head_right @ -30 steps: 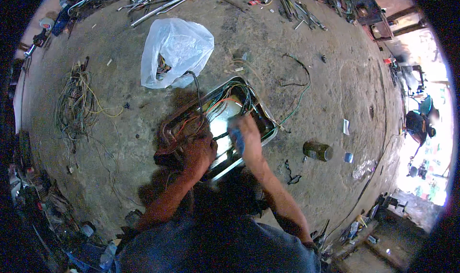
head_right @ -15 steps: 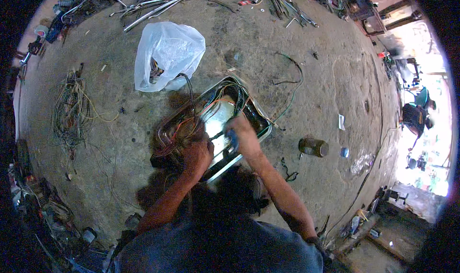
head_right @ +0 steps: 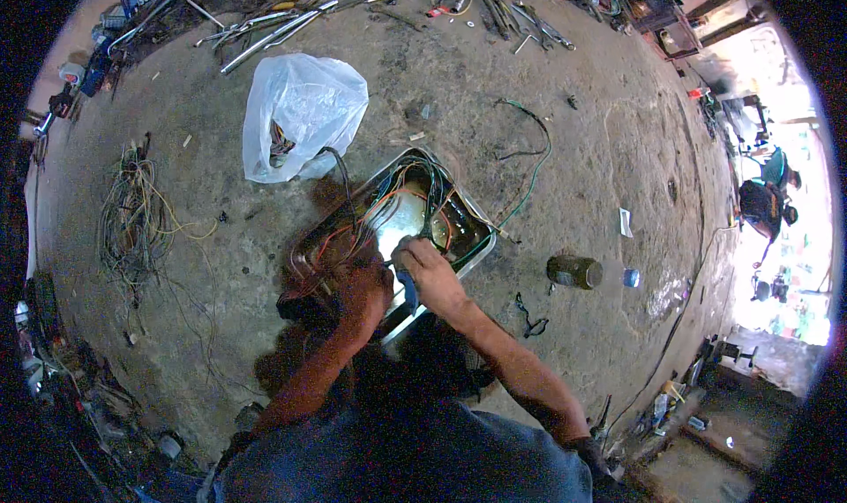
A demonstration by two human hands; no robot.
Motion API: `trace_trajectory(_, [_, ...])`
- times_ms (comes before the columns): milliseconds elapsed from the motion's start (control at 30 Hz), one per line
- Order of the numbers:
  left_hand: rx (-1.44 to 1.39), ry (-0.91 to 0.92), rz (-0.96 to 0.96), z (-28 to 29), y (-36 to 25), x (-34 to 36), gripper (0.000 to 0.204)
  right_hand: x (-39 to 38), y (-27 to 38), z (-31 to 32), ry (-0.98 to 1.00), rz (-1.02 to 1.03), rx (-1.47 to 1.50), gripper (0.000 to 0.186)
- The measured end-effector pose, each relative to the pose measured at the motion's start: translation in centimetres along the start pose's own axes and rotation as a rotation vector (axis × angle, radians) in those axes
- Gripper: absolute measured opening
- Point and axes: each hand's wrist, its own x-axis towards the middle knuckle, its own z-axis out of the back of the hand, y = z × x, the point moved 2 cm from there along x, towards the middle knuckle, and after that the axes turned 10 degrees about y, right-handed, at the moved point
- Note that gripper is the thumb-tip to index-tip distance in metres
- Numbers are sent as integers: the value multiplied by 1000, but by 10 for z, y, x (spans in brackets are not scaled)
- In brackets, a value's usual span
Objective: Repairing and cleaning a motorcycle wiring harness on a workshop floor.
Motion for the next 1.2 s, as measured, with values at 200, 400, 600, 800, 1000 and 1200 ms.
trace_trajectory(200, [-285, 9, -103, 30, 4, -3, 19, 1, -18, 42, -488, -390, 32, 23])
trace_trajectory(400, [-514, -100, -269, 58, 8, -1, 19, -36, -42, 27, -608, -738, 564, 29])
trace_trajectory(600, [-364, 133, -135, 53, 6, -16, 26, -60, -52, 39, -737, -782, 560, 21])
trace_trajectory(800, [-735, 624, -336, 62, 9, -17, 24, -60, -31, 51, -769, -785, 795, 27])
trace_trajectory(1000, [-1697, 1008, -26, 95, -24, -29, 40, -123, 3, 45, -363, -1008, 695, 27])
trace_trajectory(1200, [-1736, 986, 29, 88, -61, -17, 50, -256, 45, -15, 29, -486, 437, 18])
